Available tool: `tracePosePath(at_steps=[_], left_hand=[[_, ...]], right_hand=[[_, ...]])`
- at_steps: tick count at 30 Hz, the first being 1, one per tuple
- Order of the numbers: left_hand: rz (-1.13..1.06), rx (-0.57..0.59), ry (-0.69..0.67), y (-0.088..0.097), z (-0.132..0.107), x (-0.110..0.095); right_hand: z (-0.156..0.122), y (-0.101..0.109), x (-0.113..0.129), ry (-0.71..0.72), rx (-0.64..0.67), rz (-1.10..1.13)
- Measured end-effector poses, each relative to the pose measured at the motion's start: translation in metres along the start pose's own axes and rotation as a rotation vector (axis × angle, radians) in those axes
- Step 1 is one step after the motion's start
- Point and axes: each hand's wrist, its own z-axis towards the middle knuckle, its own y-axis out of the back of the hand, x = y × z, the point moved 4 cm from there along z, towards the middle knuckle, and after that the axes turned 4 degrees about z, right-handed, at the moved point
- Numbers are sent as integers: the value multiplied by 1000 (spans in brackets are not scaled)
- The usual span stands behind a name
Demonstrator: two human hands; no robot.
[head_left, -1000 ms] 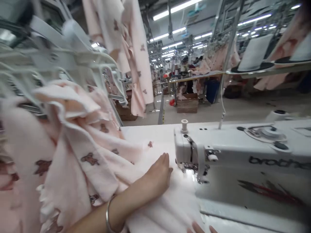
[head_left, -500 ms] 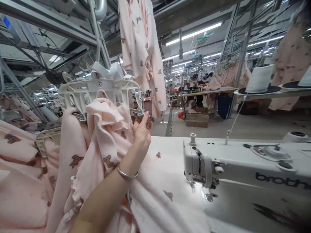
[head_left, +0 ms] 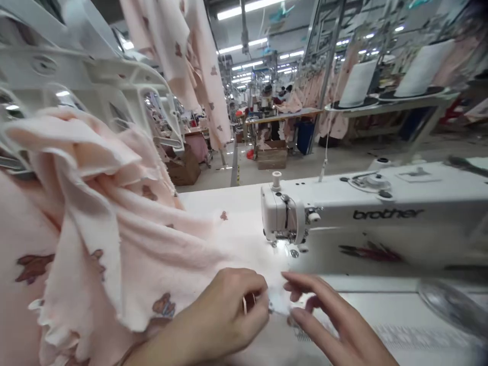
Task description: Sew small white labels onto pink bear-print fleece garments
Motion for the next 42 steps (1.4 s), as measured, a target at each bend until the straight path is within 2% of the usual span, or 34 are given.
tracePosePath(at_steps=[2,4,7,10,14,23,32,36,38,40,42], left_hand=[[69,0,-34,-7,-10,0],[-22,-31,12,-9,-13,9],[-366,-95,156,-14,-11,29],[-684,-107,285,-26,-10,46],[-821,-161,300,-34,-9,52],[-803,-151,340,-33,-6,46],[-834,-154,325,-44,-5,55],[-786,-116,351,-41,-3,47],[-683,-121,320,-30,4,38],[-469,-208,237,-14,17,29],[-195,-289,159,-3,36,26]], right_hand=[[12,-11,12,-50,112,91],[19,-22,12,-134,145,173],[19,-34,2,-238,115,281],[15,-37,-3,-285,74,348],[15,-37,0,-314,48,400],[18,-37,4,-326,54,413],[16,-34,3,-325,49,392],[16,-28,-1,-318,52,384],[14,-23,-6,-309,40,351],[9,-21,-16,-258,-22,232],[1,-22,-26,-95,-135,11]])
